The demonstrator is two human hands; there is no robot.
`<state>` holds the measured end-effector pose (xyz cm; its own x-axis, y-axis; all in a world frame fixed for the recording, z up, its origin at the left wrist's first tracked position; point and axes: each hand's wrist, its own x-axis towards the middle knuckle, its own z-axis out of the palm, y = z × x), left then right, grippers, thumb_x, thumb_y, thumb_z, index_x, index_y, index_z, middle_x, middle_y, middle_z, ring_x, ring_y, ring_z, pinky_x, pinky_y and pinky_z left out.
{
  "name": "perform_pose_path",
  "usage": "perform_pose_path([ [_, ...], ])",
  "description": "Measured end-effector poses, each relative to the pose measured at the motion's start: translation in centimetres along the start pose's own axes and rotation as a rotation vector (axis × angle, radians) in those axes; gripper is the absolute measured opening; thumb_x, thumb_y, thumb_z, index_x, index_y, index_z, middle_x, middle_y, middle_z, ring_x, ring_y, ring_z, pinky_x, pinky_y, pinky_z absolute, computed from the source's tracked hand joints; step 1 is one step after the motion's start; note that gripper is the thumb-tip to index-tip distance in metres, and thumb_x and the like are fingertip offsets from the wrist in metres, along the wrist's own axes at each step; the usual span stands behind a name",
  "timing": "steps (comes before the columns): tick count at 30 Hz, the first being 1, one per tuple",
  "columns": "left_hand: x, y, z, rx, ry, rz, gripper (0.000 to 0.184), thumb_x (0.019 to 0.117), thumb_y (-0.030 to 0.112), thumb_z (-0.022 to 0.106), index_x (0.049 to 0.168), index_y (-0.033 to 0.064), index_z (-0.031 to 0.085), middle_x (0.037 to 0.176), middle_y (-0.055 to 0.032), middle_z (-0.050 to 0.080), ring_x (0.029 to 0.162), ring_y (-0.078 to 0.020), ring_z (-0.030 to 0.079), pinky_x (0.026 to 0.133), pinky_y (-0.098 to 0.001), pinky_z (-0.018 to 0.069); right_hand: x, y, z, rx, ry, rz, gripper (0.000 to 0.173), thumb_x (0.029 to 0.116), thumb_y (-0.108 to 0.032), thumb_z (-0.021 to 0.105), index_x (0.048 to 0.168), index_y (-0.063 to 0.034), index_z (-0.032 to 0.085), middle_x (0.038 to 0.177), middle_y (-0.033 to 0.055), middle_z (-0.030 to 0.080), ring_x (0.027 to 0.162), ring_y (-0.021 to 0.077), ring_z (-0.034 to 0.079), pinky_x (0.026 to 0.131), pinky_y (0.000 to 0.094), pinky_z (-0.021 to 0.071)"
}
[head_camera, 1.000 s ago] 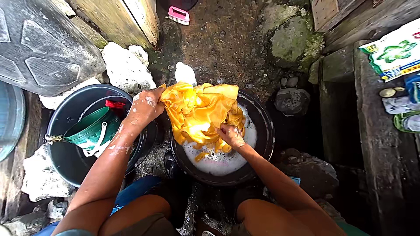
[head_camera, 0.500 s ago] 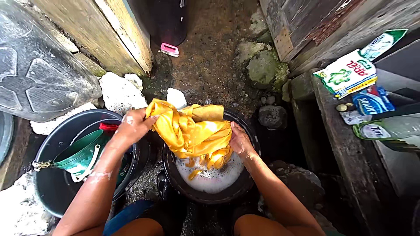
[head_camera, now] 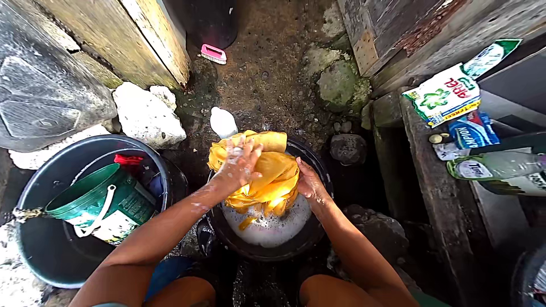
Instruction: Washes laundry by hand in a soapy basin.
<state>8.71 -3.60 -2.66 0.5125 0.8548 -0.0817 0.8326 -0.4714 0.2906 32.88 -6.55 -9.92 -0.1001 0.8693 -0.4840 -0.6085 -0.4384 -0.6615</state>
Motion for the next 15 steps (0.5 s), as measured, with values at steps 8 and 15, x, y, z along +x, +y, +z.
perform_pose_path([
  [8,2.3,-1.3,2.4,-0.037,-0.205,0.025,0.02,0.0998,0.011,0.059,0.108,0.0017,0.074,0.104,-0.0186,0.073,0.108,-0.038,0.067,0.117,-0.0587,0.0298,-0.1,-0.9,-1.5,-0.109,-0.013,-0.083,0.025,0.1053,-0.007,0.047,0.094,-0.0083,0.069,0.085,0.0013,0.073,0.079,0.0085,0.069,0.075,0.028,0.0595],
  [15,3.0,-5.3,-0.9,-0.517,-0.155,-0.124,0.016,0.0967,0.01,0.066,0.092,-0.0048,0.07,0.086,-0.0195,0.067,0.086,-0.0316,0.065,0.084,-0.0521,0.0498,0.6,-1.7,-2.4,-0.124,0.199,-0.133,0.02,0.1049,-0.005,0.051,0.092,-0.0039,0.067,0.082,0.0049,0.072,0.075,0.012,0.07,0.071,0.0288,0.0599],
])
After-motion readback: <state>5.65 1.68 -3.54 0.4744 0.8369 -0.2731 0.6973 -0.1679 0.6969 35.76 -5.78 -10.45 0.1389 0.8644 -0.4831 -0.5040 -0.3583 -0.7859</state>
